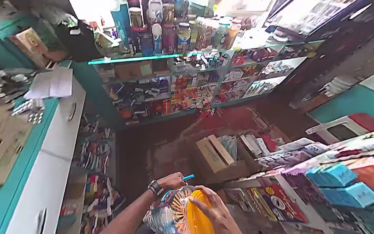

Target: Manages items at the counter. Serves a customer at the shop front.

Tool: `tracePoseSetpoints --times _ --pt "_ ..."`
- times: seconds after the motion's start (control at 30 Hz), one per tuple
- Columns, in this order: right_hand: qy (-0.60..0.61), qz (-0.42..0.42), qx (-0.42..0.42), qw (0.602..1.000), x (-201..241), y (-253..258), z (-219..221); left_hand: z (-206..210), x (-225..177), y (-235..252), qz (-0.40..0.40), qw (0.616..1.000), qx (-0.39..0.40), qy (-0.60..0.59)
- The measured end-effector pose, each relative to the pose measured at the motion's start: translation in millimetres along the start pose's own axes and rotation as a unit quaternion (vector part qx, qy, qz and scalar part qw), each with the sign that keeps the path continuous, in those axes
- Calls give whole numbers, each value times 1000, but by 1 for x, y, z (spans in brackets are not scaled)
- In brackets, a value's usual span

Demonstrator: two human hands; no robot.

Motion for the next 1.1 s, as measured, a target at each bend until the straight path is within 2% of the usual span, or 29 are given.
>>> tracePoseSetpoints --times 0.07,0.1,0.13,0.2,0.23,0.3,0.33,0.37,0.4,0.43,0.47,0.5,0.57,0.67,0.73,0.77,0.83,0.87,0.93,1.0,1.1 --pt "7 93 67 993 -9 61 -33 -69 -18 11 -9 1000 9 26" --pt "10 99 69 993 -10 92 -49 -104 -31 10 -9 999 9 40" --pt "10 69 66 995 -11 117 -64 -133 -42 12 2 999 10 46" --pt "40 -65 39 996 -14 156 -94 -182 -57 21 40 998 15 35" --pt "92 -132 3 987 -20 172 -114 -207 -62 26 60 998 19 20" --pt "284 -209 -91 931 -50 198 -158 -255 -73 39 119 992 28 -37" --pt "394 -195 -156 885 -76 209 -179 -279 -80 47 156 985 26 -66" --pt "500 -121 -220 829 -109 221 -194 -305 -91 53 193 977 18 -86" --pt "537 11 -292 791 -144 232 -202 -330 -105 59 227 969 7 -94" --pt "556 119 -312 761 -184 250 -198 -351 -119 69 258 962 10 -92" --pt "581 184 -279 742 -219 279 -190 -369 -134 81 287 954 45 -77" --pt "603 212 -236 732 -250 314 -184 -388 -148 97 295 951 77 -52" --pt "606 214 -180 745 -295 379 -191 -435 -169 131 285 954 85 -51" --pt "489 220 -173 826 -343 440 -250 -509 -198 179 256 963 58 -58" --pt "316 259 -210 888 -364 447 -301 -547 -216 208 249 963 70 -74" --pt "223 246 -268 904 -364 443 -333 -564 -227 222 241 965 72 -77" --pt "123 154 -347 917 -348 428 -390 -590 -253 253 221 968 85 -80" --pt "118 117 -333 928 -340 423 -408 -598 -267 273 212 969 103 -74" --pt "87 114 -242 960 -335 425 -419 -611 -298 318 192 969 147 -42" --pt "-10 204 -149 968 -352 439 -418 -617 -334 364 172 965 196 -2" --pt "-19 416 27 909 -413 466 -429 -622 -380 436 172 948 263 41"
Point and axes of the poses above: each hand's wrist, its own y-axis towards the middle knuckle, its own z-axis out of the palm, x = y × z, the point moved 8 cm from there along y, towards the middle knuckle, and after that the axes turned 9 degrees about x, right-handed, at the moved point
